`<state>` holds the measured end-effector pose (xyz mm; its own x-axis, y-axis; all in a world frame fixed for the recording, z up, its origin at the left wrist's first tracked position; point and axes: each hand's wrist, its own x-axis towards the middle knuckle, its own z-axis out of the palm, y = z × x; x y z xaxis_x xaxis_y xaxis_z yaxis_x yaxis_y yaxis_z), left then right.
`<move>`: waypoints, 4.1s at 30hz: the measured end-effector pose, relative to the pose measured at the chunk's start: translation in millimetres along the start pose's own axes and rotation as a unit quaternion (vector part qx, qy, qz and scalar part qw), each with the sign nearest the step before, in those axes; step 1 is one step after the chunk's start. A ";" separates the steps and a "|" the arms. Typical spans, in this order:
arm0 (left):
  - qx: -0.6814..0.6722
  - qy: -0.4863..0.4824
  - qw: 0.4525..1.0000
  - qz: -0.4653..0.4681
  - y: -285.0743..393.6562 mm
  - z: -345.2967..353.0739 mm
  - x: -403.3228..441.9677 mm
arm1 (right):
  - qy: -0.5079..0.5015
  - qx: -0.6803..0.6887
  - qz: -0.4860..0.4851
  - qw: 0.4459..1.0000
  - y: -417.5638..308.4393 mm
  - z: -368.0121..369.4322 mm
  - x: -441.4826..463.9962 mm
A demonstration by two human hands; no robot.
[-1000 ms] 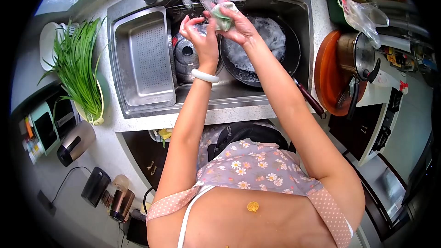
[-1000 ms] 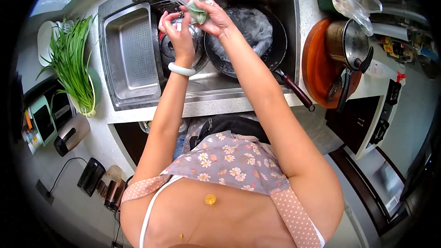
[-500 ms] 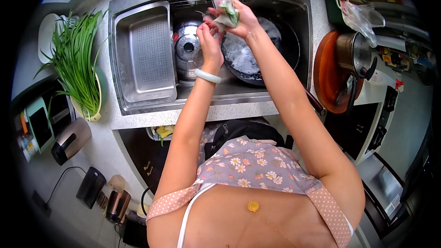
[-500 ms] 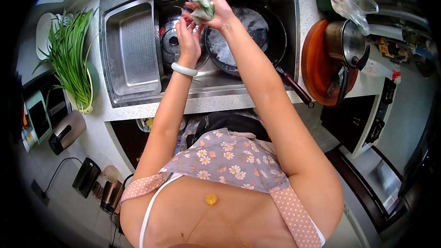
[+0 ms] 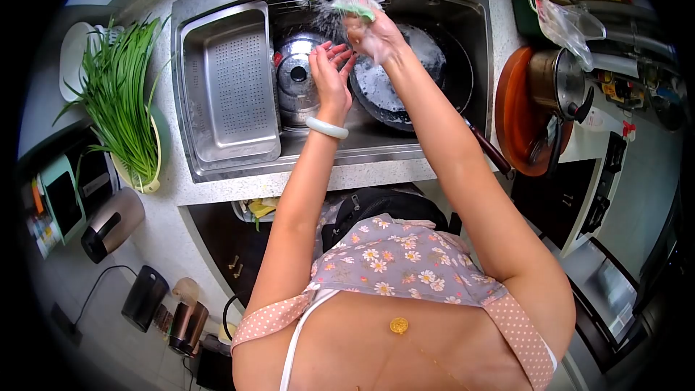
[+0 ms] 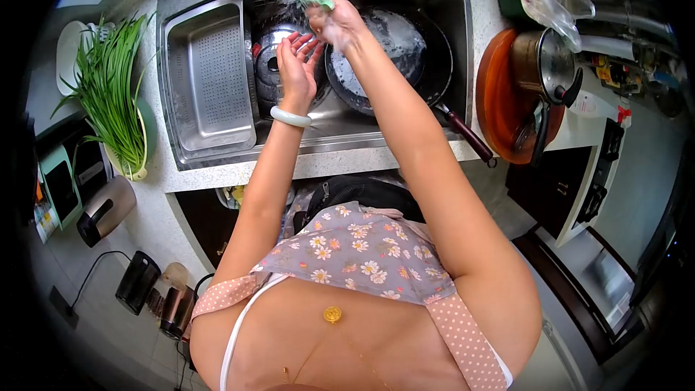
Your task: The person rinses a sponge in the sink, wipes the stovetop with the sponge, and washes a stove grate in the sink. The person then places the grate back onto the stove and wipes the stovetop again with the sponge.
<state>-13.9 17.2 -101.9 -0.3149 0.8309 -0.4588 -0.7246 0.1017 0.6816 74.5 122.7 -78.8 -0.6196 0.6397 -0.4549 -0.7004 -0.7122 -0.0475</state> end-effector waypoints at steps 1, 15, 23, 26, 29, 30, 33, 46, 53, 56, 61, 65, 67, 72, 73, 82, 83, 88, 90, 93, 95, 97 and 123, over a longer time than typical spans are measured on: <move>0.004 -0.004 1.000 -0.003 -0.6 -0.5 -1.9 | 0.046 0.016 0.015 0.999 0.0 1.9 0.1; -0.140 -0.167 0.970 -0.103 15.8 44.2 36.9 | 0.045 -0.553 -0.189 0.810 12.1 13.9 -42.8; -0.390 -0.183 0.844 -0.320 17.7 52.0 62.0 | 0.091 -0.420 -0.416 0.801 -23.5 5.9 -74.1; -0.437 -0.239 0.810 -0.309 16.2 53.7 66.6 | 0.100 -0.424 -0.385 0.814 -14.1 -1.0 -76.4; -0.328 -0.273 0.850 -0.307 12.2 55.5 76.3 | 0.092 -0.463 -0.369 0.801 2.1 -5.2 -68.5; -0.285 -0.304 0.861 -0.292 9.8 54.6 77.9 | 0.082 -0.467 -0.358 0.804 7.7 -5.1 -64.9; -0.151 -0.283 0.905 -0.279 15.9 48.5 75.7 | 0.101 -0.492 -0.338 0.796 12.2 1.3 -54.6; 0.149 -0.170 0.974 0.000 33.0 45.9 57.3 | 0.071 -0.492 -0.409 0.765 -12.2 2.5 -33.8; 0.022 -0.114 0.993 0.002 21.0 51.5 54.1 | 0.114 -0.706 -0.442 0.542 34.3 18.1 -40.8; 0.106 -0.141 0.980 0.089 19.6 72.8 27.7 | 0.226 -0.698 -0.409 0.542 -3.7 27.1 -25.0; 0.081 -0.131 0.987 0.039 31.1 67.6 45.0 | 0.110 -0.725 -0.479 0.482 30.7 31.6 -30.0; 0.080 -0.176 0.980 0.051 30.2 63.2 41.6 | 0.207 -0.727 -0.436 0.489 12.9 42.5 -31.4; -0.014 -0.180 0.982 -0.056 39.8 60.0 53.0 | 0.126 -0.736 -0.516 0.418 22.4 30.1 -20.4; 0.163 -0.134 0.972 0.106 36.3 77.7 36.4 | 0.212 -0.717 -0.414 0.518 13.1 39.2 -27.1; 0.070 -0.181 0.981 0.023 34.3 63.2 55.8 | 0.120 -0.731 -0.538 0.401 28.6 37.4 -27.4; 0.018 -0.251 0.968 -0.013 57.0 51.1 48.1 | -0.026 -0.327 -0.232 0.916 -36.3 19.6 -46.8; 0.022 -0.243 0.970 -0.016 52.5 45.3 50.5 | -0.025 -0.320 -0.221 0.921 -26.1 36.2 -58.1; 0.137 -0.190 0.965 0.120 38.8 47.5 41.7 | -0.040 -0.348 -0.137 0.927 1.4 34.6 -56.3; 0.318 -0.165 0.897 0.258 37.0 41.8 40.9 | 0.027 -0.421 -0.174 0.890 16.0 38.5 -56.7; 0.392 -0.095 0.860 0.313 54.1 50.6 15.0 | -0.014 -0.330 -0.179 0.927 3.0 21.5 -38.0; 0.231 -0.072 0.924 0.296 49.1 49.7 18.5 | 0.007 -0.295 -0.203 0.934 9.1 40.7 -40.4; 0.110 -0.076 0.967 0.217 42.6 48.9 12.0 | -0.068 -0.235 -0.153 0.958 4.1 33.4 -27.3; -0.110 -0.125 0.985 -0.052 37.5 26.6 34.0 | -0.107 -0.035 -0.036 0.993 -2.6 10.0 2.0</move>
<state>-35.4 63.8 -76.8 -0.0923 0.9337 -0.3461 -0.8688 0.0943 0.4861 71.5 128.7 -70.7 -0.6359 0.7304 -0.2492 -0.7230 -0.6768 -0.1386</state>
